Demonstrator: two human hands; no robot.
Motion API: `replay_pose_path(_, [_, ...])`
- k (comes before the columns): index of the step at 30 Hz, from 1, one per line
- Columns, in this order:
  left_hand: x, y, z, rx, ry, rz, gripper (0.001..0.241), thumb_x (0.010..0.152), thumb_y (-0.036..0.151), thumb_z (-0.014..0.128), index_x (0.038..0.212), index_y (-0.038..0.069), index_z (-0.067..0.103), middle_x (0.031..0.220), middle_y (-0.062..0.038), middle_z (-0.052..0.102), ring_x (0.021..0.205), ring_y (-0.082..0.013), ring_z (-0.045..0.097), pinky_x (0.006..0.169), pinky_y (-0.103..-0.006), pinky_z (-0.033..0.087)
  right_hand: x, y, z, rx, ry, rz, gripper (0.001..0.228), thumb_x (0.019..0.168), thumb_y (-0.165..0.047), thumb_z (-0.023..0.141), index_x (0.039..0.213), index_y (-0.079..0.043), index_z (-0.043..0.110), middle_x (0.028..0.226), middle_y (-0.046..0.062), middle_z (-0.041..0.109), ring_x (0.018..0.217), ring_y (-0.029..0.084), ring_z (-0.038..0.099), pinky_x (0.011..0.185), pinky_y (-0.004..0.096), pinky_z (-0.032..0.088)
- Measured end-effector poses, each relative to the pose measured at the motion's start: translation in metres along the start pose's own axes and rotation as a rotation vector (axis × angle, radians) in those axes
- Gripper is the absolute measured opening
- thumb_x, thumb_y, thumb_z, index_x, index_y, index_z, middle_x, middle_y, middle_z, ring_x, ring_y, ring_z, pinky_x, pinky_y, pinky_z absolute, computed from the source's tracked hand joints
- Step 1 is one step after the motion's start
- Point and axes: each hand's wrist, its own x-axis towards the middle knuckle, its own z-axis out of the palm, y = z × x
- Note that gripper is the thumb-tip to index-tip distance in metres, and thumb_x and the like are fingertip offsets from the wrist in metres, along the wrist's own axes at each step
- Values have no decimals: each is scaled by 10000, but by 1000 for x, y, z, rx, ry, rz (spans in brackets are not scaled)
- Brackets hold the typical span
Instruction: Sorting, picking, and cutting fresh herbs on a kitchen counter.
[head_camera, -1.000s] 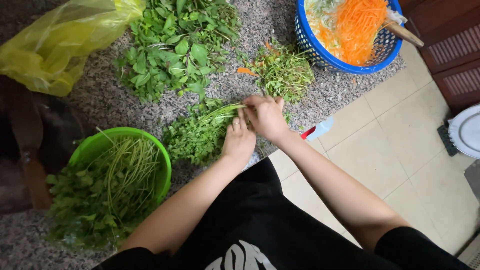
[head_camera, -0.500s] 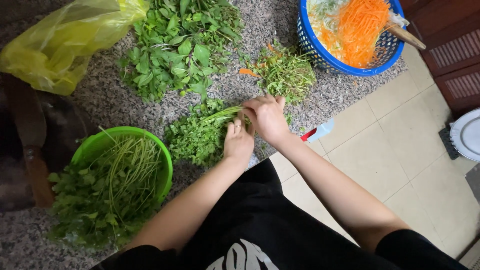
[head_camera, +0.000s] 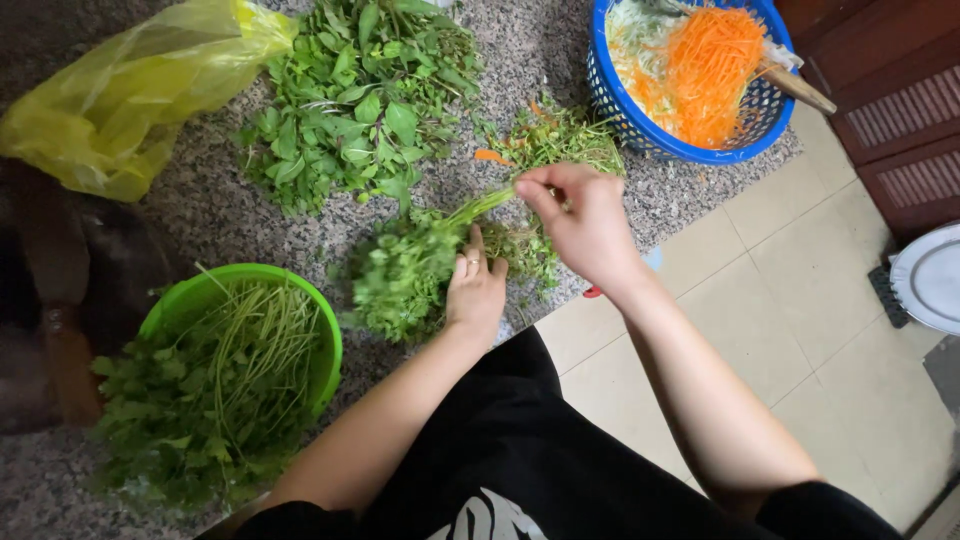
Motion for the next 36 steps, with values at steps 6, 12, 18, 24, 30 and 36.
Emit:
replay_pose_path(6, [26, -11, 74, -90, 144, -8, 320, 1019, 100, 431, 1313, 160, 543, 1474, -226, 578, 1459, -330, 390, 1237, -541, 74, -1, -15, -34, -115, 111, -104, 109, 1077, -285, 736, 1078, -185, 779, 914, -21, 725, 881, 192, 637, 942, 364, 319])
replay_pose_path(12, [-4, -14, 13, -207, 56, 27, 464, 941, 11, 549, 1389, 88, 456, 1521, -253, 462, 1472, -381, 336, 1133, -534, 172, -4, -27, -36, -47, 155, -122, 77, 1073, -248, 739, 1059, -182, 775, 960, -33, 744, 878, 168, 628, 926, 350, 322])
replay_pose_path(18, [-14, -20, -18, -156, 83, -10, 512, 866, 93, 671, 1360, 87, 536, 1305, -144, 629, 1315, -330, 536, 1105, -490, 300, -2, -33, -64, -5, 315, -203, 36, 1092, -97, 771, 1089, -75, 799, 928, 72, 737, 831, 212, 648, 887, 365, 440])
replay_pose_path(24, [-1, -27, -4, -152, 145, 78, 394, 791, -9, 589, 1176, 15, 669, 1320, -265, 631, 1321, -411, 529, 1024, -482, 370, -7, -55, -103, 159, 384, -95, 99, 1153, 78, 637, 1231, 115, 683, 1100, 154, 693, 940, 170, 609, 822, 243, 472])
replay_pose_path(30, [7, -41, -14, -305, 143, 60, 188, 823, 37, 639, 1002, 92, 626, 889, -141, 705, 882, -314, 636, 983, -466, 390, -8, -48, -129, 225, 503, -59, 136, 1193, 47, 629, 1297, 130, 655, 1107, 126, 663, 946, 134, 574, 847, 220, 477])
replay_pose_path(36, [-21, -44, -106, -344, -278, -28, 589, 1022, 177, 567, 1584, 105, 407, 1687, -182, 327, 1281, -334, 593, 1055, -449, 422, -2, -29, -122, 213, 481, 71, 147, 1116, -9, 657, 1227, 76, 701, 1084, 109, 719, 919, 123, 628, 820, 215, 506])
